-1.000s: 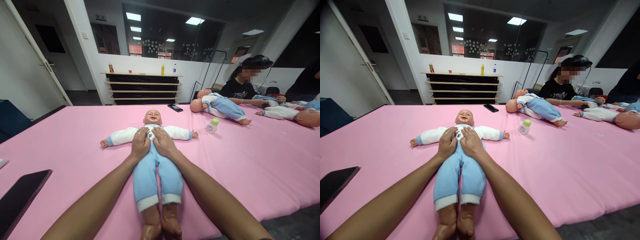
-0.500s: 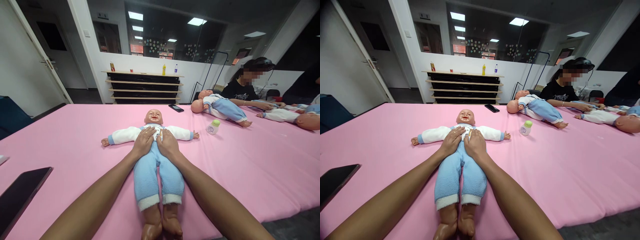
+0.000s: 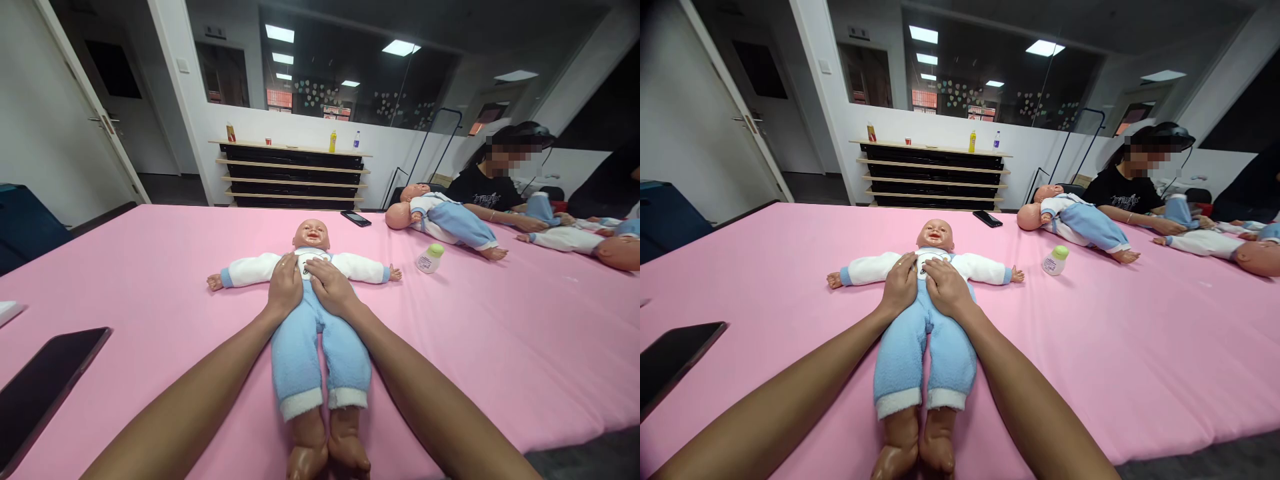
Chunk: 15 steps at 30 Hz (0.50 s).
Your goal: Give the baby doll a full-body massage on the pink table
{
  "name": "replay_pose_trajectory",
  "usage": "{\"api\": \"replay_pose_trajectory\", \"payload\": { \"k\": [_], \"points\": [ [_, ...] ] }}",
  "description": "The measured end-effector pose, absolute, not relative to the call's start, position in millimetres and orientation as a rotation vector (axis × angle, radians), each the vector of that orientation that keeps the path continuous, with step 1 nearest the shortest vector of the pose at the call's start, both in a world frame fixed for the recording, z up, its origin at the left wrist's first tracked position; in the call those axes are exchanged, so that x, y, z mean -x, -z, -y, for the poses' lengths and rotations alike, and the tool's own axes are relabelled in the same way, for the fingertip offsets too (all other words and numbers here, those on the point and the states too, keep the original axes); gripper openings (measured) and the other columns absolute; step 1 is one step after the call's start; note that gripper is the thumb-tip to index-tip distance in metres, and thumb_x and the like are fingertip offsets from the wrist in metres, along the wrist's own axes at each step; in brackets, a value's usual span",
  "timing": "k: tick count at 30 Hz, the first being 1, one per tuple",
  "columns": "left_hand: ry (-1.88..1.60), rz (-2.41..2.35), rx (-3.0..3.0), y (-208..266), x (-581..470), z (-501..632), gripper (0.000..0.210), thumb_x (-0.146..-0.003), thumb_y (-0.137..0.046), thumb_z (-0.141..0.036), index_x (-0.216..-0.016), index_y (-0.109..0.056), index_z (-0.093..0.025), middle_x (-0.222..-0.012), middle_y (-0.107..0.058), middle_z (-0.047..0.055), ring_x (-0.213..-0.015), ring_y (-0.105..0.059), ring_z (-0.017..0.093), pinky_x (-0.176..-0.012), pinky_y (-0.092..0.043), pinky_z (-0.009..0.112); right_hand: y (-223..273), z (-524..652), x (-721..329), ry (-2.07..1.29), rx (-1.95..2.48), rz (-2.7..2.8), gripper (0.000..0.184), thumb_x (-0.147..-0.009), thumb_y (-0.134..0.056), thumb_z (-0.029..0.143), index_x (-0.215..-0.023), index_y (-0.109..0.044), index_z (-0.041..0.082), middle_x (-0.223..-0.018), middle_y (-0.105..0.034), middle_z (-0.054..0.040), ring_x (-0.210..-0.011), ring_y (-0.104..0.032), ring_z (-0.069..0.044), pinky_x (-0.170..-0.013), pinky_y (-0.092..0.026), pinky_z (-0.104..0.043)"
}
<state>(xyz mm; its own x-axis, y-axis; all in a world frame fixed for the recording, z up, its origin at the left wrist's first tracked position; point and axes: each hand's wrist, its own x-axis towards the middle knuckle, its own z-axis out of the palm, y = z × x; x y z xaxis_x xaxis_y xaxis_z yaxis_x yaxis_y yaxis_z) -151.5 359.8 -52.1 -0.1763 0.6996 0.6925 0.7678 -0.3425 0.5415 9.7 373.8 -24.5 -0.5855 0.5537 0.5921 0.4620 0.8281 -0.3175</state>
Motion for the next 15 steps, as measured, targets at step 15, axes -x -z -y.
{"api": "replay_pose_trajectory", "payload": {
  "k": [15],
  "points": [
    [1.216,1.482,2.487,37,150,-349,0.041,-0.093,-0.040,-0.019,-0.129,-0.059,-0.027,-0.138,-0.056,0.001,-0.136,-0.042,0.021,-0.116,-0.033,0.048,31,-379,-9,-0.224,1.249,2.095,0.054,-0.093,-0.039,0.035,-0.139,-0.045,0.007,-0.144,-0.046,-0.0180,-0.137,-0.040,-0.025,-0.117,-0.027,-0.044]
  ]
}}
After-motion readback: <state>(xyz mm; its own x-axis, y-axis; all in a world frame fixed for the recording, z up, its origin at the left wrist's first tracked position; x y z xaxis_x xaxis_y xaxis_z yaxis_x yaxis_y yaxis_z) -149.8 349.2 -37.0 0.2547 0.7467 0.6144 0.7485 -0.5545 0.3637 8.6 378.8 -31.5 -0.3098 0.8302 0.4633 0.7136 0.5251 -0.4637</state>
